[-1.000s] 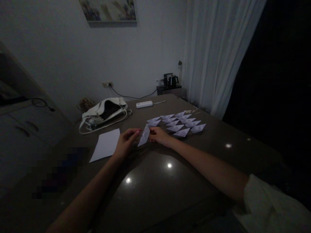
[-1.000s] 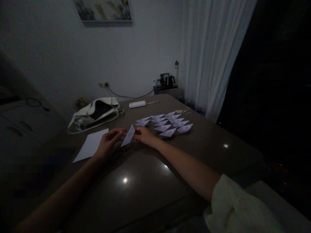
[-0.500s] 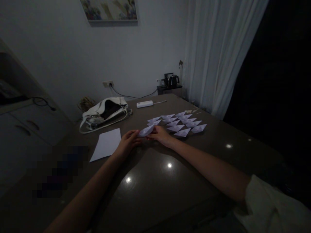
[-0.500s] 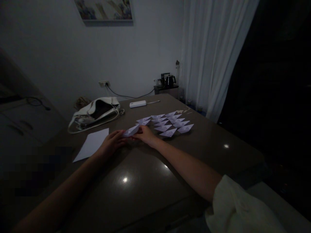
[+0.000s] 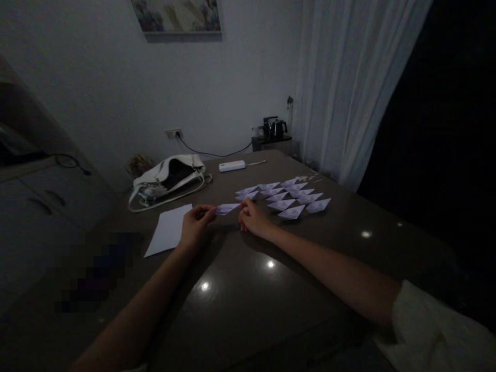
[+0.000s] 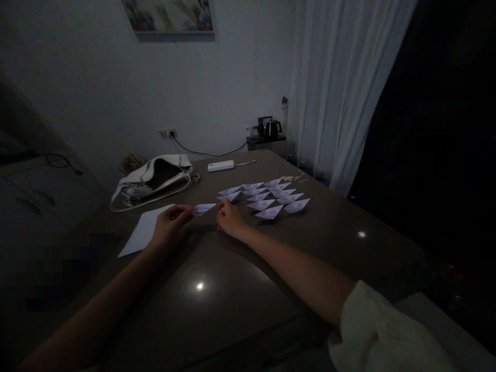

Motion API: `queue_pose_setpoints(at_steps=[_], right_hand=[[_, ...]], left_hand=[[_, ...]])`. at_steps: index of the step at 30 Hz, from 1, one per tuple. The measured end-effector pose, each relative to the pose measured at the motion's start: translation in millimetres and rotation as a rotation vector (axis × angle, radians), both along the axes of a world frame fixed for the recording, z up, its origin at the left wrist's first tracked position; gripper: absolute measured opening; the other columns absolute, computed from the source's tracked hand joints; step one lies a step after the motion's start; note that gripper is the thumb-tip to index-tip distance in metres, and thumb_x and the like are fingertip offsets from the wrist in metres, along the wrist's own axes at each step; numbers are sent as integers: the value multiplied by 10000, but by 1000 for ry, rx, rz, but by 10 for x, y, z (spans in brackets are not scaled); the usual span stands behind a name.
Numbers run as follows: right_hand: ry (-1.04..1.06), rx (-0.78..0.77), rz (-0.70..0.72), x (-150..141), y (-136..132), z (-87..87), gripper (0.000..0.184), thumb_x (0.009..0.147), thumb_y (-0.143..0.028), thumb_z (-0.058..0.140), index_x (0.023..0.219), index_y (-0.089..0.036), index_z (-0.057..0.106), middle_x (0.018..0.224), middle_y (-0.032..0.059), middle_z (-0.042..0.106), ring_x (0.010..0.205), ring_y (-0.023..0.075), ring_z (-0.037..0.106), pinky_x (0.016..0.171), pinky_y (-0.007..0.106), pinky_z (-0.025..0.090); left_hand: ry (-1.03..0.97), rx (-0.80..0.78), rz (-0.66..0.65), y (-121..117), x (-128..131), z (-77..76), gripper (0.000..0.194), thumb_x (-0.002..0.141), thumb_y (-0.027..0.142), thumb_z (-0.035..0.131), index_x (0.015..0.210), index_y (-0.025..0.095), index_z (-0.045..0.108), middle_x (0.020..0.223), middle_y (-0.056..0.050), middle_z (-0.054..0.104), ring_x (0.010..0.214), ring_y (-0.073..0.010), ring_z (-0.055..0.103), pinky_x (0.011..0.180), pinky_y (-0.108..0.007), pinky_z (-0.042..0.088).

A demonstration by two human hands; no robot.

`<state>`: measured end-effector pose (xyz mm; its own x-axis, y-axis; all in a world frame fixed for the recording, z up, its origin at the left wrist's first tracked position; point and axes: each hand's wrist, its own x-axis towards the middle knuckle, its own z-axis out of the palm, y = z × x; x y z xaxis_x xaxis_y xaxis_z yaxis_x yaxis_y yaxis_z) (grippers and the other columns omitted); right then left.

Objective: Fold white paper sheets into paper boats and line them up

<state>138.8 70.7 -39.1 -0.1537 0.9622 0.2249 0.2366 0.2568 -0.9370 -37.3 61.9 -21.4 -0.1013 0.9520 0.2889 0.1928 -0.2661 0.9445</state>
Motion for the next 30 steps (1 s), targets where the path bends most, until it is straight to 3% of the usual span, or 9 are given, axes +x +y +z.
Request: queue_pose_setpoints(at_steps=[2, 3, 6, 9, 10, 19, 26, 30], right_hand=[[-246, 180, -115, -24, -81, 18, 220, 710, -9, 425, 860, -148, 506, 691, 3, 563, 609, 119, 518, 572, 225, 371], [-363, 255, -106, -33, -132, 36, 180, 709, -18, 435, 800, -148, 519, 707, 18, 575, 642, 124, 518, 584, 227, 353], [-643, 353, 59, -52, -293, 113, 125, 761, -104, 454, 718, -158, 557, 674, 30, 596, 591, 129, 496, 538, 242, 285], [-768, 521, 387, -68, -416, 183, 105, 775, -137, 484, 762, -169, 583, 783, 34, 641, 661, 136, 530, 574, 239, 295], [-780, 550, 438, -74, -442, 199, 116, 787, -137, 475, 773, -170, 585, 812, 35, 646, 686, 137, 539, 590, 237, 305], [-814, 549, 487, -83, -443, 234, 137, 813, -168, 457, 818, -176, 593, 862, 35, 667, 710, 144, 572, 578, 239, 325], [-835, 514, 523, -58, -413, 253, 188, 830, -197, 445, 884, -168, 623, 907, 63, 683, 759, 180, 616, 598, 260, 387], [-851, 482, 525, -48, -419, 277, 216, 840, -223, 436, 934, -164, 621, 956, 80, 682, 791, 205, 631, 600, 276, 422]], left_hand=[[12, 25, 36, -6, -10, 13, 320, 628, 418, 712, 758, 136, 635, 723, -25, 654, 678, -166, 619, 649, -251, 491], [12, 30, 47, -7, -13, 12, 322, 629, 421, 708, 758, 135, 633, 726, -24, 648, 679, -165, 618, 650, -249, 489], [31, 10, 57, -10, -5, -15, 337, 626, 431, 706, 765, 136, 623, 705, -17, 631, 664, -167, 618, 632, -252, 486], [87, -23, 7, -20, 20, -47, 349, 625, 448, 703, 760, 139, 611, 693, -19, 629, 653, -182, 627, 614, -267, 491], [111, -29, -11, -25, 27, -53, 354, 626, 454, 701, 758, 139, 609, 692, -22, 631, 651, -186, 630, 610, -271, 492], [284, -46, 12, -24, 89, -28, 386, 611, 500, 692, 761, 153, 616, 667, -24, 656, 623, -203, 640, 567, -273, 479], [312, -113, -51, 266, 419, 92, 413, 534, 525, 684, 693, 147, 638, 590, -13, 634, 531, -176, 582, 515, -260, 436], [316, -143, -99, 433, 537, 80, 414, 516, 512, 684, 696, 139, 663, 578, -15, 630, 534, -173, 563, 508, -252, 412]])
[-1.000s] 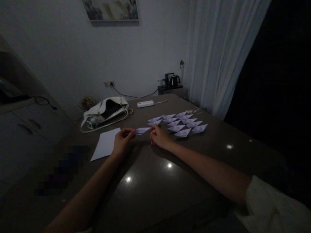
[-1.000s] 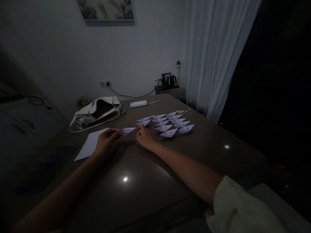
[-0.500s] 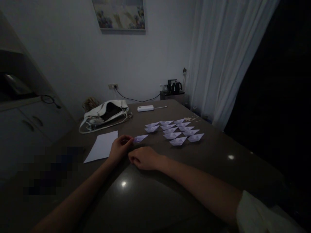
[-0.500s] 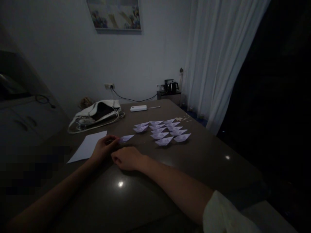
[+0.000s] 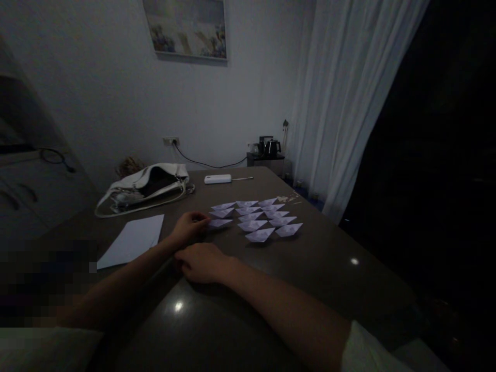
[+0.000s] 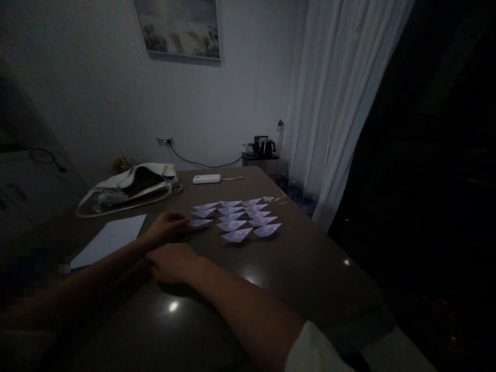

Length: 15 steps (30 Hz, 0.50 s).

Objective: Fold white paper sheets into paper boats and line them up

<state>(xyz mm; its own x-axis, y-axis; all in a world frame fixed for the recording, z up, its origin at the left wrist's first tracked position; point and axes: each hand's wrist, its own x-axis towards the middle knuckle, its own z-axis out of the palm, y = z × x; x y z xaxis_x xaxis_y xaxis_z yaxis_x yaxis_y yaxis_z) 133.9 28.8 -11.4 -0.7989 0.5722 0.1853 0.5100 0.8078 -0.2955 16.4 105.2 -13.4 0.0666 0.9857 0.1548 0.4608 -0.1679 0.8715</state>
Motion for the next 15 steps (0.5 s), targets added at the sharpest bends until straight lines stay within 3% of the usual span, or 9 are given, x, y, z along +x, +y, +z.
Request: queue_pose_setpoints(at_steps=[6, 15], right_hand=[[-2, -9, 9, 2, -2, 6, 217, 844, -211, 425, 933, -162, 617, 970, 80, 682, 810, 209, 639, 609, 281, 444], [2, -8, 9, -4, 11, -17, 222, 843, -224, 426, 931, -154, 618, 983, 89, 681, 833, 217, 643, 627, 286, 450]], left_hand=[[-7, -46, -56, 131, 53, -68, 417, 506, 488, 685, 714, 126, 671, 533, -5, 605, 510, -167, 548, 498, -254, 405], [37, -11, -25, 208, 90, -66, 413, 521, 495, 691, 703, 124, 672, 519, -8, 612, 504, -173, 563, 474, -244, 393]])
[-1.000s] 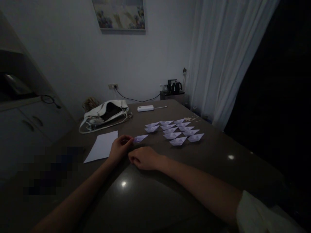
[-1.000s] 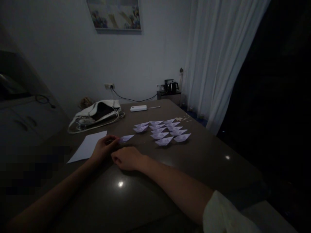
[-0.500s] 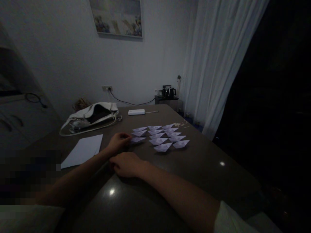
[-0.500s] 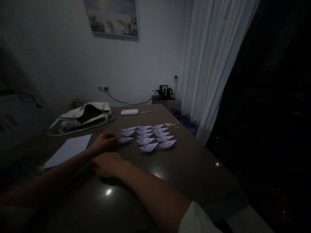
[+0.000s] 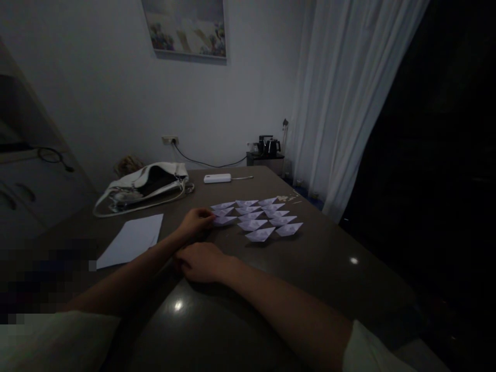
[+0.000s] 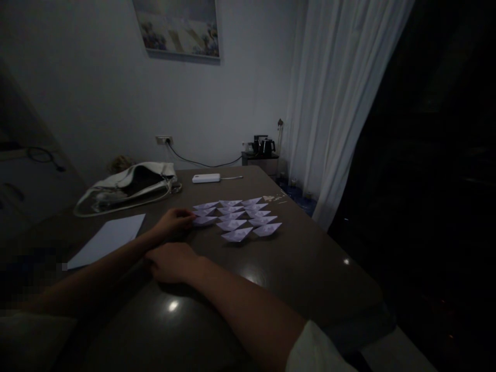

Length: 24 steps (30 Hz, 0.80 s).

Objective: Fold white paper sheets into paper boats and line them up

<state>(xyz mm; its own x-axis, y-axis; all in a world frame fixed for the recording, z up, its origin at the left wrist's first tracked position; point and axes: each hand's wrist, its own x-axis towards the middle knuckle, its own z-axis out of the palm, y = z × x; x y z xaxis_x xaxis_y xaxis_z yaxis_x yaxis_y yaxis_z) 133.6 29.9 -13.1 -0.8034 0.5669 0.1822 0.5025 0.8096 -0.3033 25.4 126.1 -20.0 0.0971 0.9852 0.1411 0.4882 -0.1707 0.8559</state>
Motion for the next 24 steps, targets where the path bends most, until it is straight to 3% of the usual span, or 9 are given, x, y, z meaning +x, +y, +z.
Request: queue_pose_setpoints(at_steps=[17, 21, 24], right_hand=[[4, -14, -8, 10, 12, -9, 206, 828, -207, 437, 923, -169, 615, 960, 73, 679, 801, 200, 632, 615, 276, 429], [13, 0, 14, 17, -12, 17, 206, 817, -184, 438, 914, -170, 619, 954, 66, 681, 817, 192, 626, 613, 264, 413], [19, -1, 29, 23, -15, 25, 218, 810, -165, 443, 931, -180, 623, 958, 58, 680, 820, 180, 618, 611, 252, 400]], left_hand=[[120, 127, -23, -51, 9, 18, 406, 642, 549, 593, 723, 159, 665, 661, -44, 678, 553, -196, 611, 507, -254, 434], [203, 186, 15, -91, -195, 200, 338, 682, 507, 577, 713, 180, 652, 678, -38, 679, 521, -180, 592, 520, -253, 420], [449, 251, -24, -168, -641, 455, 240, 642, 400, 641, 742, 184, 672, 734, -35, 696, 622, -190, 610, 587, -244, 423]])
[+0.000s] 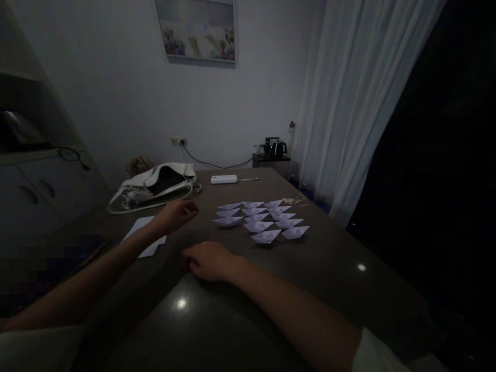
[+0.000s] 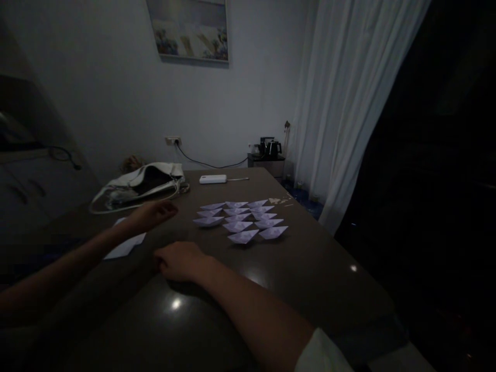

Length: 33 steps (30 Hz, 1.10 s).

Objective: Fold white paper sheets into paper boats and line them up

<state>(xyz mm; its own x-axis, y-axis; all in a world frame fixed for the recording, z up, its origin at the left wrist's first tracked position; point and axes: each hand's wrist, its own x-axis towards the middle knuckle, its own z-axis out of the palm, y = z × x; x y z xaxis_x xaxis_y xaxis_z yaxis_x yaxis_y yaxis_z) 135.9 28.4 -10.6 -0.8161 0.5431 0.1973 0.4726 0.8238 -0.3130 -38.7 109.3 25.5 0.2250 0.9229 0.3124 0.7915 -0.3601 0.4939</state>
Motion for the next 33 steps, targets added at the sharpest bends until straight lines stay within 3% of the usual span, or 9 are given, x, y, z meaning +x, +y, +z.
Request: queue_pose_setpoints(at_steps=[2, 4, 8, 12, 17, 20, 30, 33], right_hand=[[4, -11, 9, 1, 10, -16, 220, 798, -156, 455, 933, -188, 626, 943, 49, 682, 797, 170, 613, 599, 244, 387], [29, -14, 16, 0, 22, -42, 218, 788, -139, 459, 918, -186, 627, 916, 44, 682, 777, 159, 605, 595, 235, 375], [71, -10, 25, -6, 31, -81, 207, 777, -105, 463, 879, -180, 627, 871, 37, 674, 766, 145, 588, 620, 229, 362], [68, -31, 3, -14, 18, -72, 210, 782, -87, 455, 865, -180, 625, 831, 29, 662, 735, 131, 570, 626, 224, 346], [77, -54, -6, -19, 3, -60, 203, 779, -77, 451, 846, -173, 617, 836, 28, 661, 740, 129, 570, 631, 219, 341], [82, -68, -19, -21, -3, -68, 205, 778, -65, 452, 843, -171, 615, 843, 28, 660, 745, 129, 571, 639, 219, 338], [73, -98, -35, -28, -20, -59, 205, 773, -46, 447, 832, -161, 607, 821, 29, 640, 738, 128, 552, 660, 220, 341], [76, -101, -35, -28, -23, -57, 200, 776, -46, 449, 829, -159, 605, 816, 27, 638, 736, 126, 549, 664, 223, 343]], left_hand=[[62, -29, 24, -103, -404, 156, 224, 574, 343, 696, 728, 180, 683, 724, -40, 704, 644, -205, 614, 594, -248, 425], [214, -156, 92, -262, -793, 258, 317, 476, 323, 761, 751, 181, 696, 780, -52, 723, 708, -224, 637, 637, -257, 445], [256, -299, 134, -643, -1208, 271, 613, 419, 368, 810, 1006, 242, 685, 1142, -70, 666, 1015, -278, 605, 803, -295, 447], [185, -324, 140, -806, -1211, 145, 673, 437, 362, 795, 1084, 240, 657, 1261, -122, 589, 1156, -318, 525, 880, -344, 415], [207, -339, 159, -722, -1340, -98, 810, 427, 447, 803, 1180, 225, 606, 1300, -162, 547, 1152, -338, 524, 857, -342, 425], [228, -303, 125, -709, -1441, -206, 750, 500, 489, 771, 1186, 236, 605, 1282, -142, 568, 1124, -317, 550, 852, -328, 435], [205, -298, 34, -743, -1347, -104, 308, 676, 452, 625, 923, 295, 721, 1037, -56, 714, 953, -274, 648, 827, -326, 459], [265, -205, 46, -724, -1335, -108, 239, 726, 417, 562, 836, 288, 730, 931, -58, 732, 839, -259, 667, 750, -305, 465]])
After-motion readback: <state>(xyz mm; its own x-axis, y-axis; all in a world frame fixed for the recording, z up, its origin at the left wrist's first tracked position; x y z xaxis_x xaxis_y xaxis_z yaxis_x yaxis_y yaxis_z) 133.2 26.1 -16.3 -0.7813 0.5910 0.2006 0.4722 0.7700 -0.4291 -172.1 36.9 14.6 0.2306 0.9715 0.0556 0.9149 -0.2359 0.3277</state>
